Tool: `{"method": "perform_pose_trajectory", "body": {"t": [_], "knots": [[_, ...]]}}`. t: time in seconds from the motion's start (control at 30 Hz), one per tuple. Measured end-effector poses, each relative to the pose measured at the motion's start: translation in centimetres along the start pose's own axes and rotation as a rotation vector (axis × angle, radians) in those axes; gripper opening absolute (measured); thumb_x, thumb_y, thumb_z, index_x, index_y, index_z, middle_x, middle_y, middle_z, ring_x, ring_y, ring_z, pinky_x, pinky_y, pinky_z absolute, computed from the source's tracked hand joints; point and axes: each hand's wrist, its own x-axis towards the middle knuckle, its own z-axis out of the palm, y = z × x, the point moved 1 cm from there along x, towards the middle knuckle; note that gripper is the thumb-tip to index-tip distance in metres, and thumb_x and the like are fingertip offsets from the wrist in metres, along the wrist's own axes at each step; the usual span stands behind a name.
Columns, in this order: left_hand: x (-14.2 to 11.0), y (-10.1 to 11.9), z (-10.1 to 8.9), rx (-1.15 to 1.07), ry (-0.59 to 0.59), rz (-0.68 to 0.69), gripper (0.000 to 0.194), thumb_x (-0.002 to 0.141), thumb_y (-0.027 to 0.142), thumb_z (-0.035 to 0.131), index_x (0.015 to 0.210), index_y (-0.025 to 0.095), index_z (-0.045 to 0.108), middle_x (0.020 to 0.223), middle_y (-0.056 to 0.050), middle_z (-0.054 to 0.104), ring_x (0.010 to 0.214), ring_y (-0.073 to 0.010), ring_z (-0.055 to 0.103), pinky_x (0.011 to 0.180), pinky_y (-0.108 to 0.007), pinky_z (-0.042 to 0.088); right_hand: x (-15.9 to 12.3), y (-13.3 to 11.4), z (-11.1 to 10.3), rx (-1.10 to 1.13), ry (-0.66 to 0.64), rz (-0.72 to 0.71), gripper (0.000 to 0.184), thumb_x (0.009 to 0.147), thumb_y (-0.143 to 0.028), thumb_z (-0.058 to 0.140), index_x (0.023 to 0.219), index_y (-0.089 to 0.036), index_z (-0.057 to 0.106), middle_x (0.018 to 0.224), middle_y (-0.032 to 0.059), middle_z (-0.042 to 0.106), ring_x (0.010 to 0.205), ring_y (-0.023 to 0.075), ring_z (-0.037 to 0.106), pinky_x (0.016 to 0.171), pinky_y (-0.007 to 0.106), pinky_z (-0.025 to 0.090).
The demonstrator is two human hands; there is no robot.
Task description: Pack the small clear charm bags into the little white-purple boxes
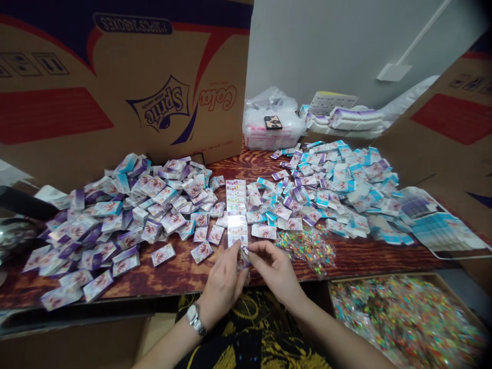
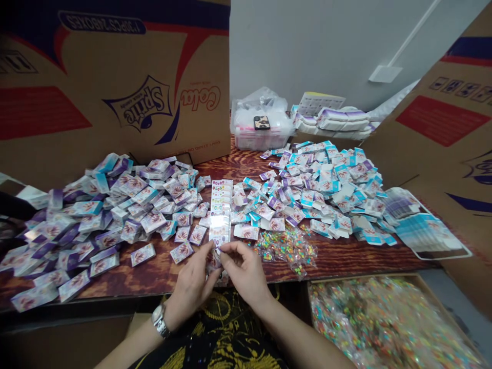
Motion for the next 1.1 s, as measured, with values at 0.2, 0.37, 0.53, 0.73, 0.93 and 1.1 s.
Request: {"method": "perform_pose_trajectory", "body": {"t": [0.2, 0.37, 0.53, 0.73, 0.93, 1.1], "knots": [[0.3, 0.3, 0.5, 0.079, -0.016, -0.015, 0.066, 0.088, 0.013, 0.039, 0.144, 0.016, 0.004, 0.118, -0.017, 0.051, 0.109, -0.0271, 0.05, 0.091, -0.043, 0.046, -0.5, -0.8, 0.5, -0.253, 0.037, -0.2, 0.015, 0.084, -0.022, 0.054, 0.089, -0.022, 0.068, 0.09, 0.0054, 0.064, 0.086, 0.019, 0.061, 0.076, 0.031, 0.051], [-0.1, 0.3, 1.6, 0.137, -0.082, -0.103, 0.072, 0.088, 0.013, 0.038, 0.144, 0.014, -0.007, 0.114, -0.019, 0.05, 0.103, -0.0299, 0.048, 0.08, -0.044, 0.049, -1.9, 0.3, 1.7, -0.303, 0.081, -0.267, 0.028, 0.09, -0.021, 0.046, 0.116, -0.024, 0.057, 0.111, 0.0081, 0.062, 0.103, 0.0201, 0.057, 0.091, 0.036, 0.046], [-0.3, 0.1, 1.1, -0.018, -0.104, -0.22, 0.068, 0.09, 0.015, 0.032, 0.143, 0.016, -0.01, 0.121, -0.019, 0.044, 0.111, -0.0279, 0.045, 0.09, -0.047, 0.044, -2.0, 2.1, 2.3, -0.092, -0.069, -0.137, 0.039, 0.094, -0.026, 0.041, 0.132, -0.023, 0.039, 0.125, 0.0099, 0.057, 0.116, 0.0193, 0.052, 0.099, 0.038, 0.041], [-0.2, -0.3, 0.1, -0.125, -0.089, -0.285, 0.063, 0.092, 0.02, 0.03, 0.144, 0.017, -0.006, 0.13, -0.019, 0.038, 0.119, -0.0266, 0.04, 0.095, -0.045, 0.041, -1.2, 1.2, 2.4, -0.061, -0.226, -0.164, 0.048, 0.095, -0.029, 0.038, 0.141, -0.026, 0.025, 0.136, 0.008, 0.048, 0.127, 0.0184, 0.041, 0.105, 0.04, 0.034], [-0.6, -4.7, -2.2, 0.204, -0.109, -0.206, 0.059, 0.092, 0.028, 0.037, 0.144, 0.017, 0.011, 0.116, -0.016, 0.05, 0.1, -0.0255, 0.05, 0.077, -0.037, 0.05, 1.9, 1.5, 1.7, -0.3, -0.341, -0.24, 0.044, 0.095, -0.029, 0.037, 0.139, -0.025, 0.03, 0.124, 0.0069, 0.059, 0.113, 0.0192, 0.054, 0.097, 0.04, 0.042], [-0.5, -11.1, -5.3, 0.61, -0.091, -0.247, 0.048, 0.089, 0.026, 0.042, 0.134, 0.009, 0.038, 0.11, -0.019, 0.055, 0.103, -0.0316, 0.049, 0.081, -0.043, 0.048, 9.0, 2.9, -0.3, -0.77, -0.209, -0.483, 0.037, 0.092, -0.028, 0.042, 0.126, -0.018, 0.05, 0.118, 0.0108, 0.061, 0.114, 0.0248, 0.051, 0.097, 0.042, 0.04]]}}
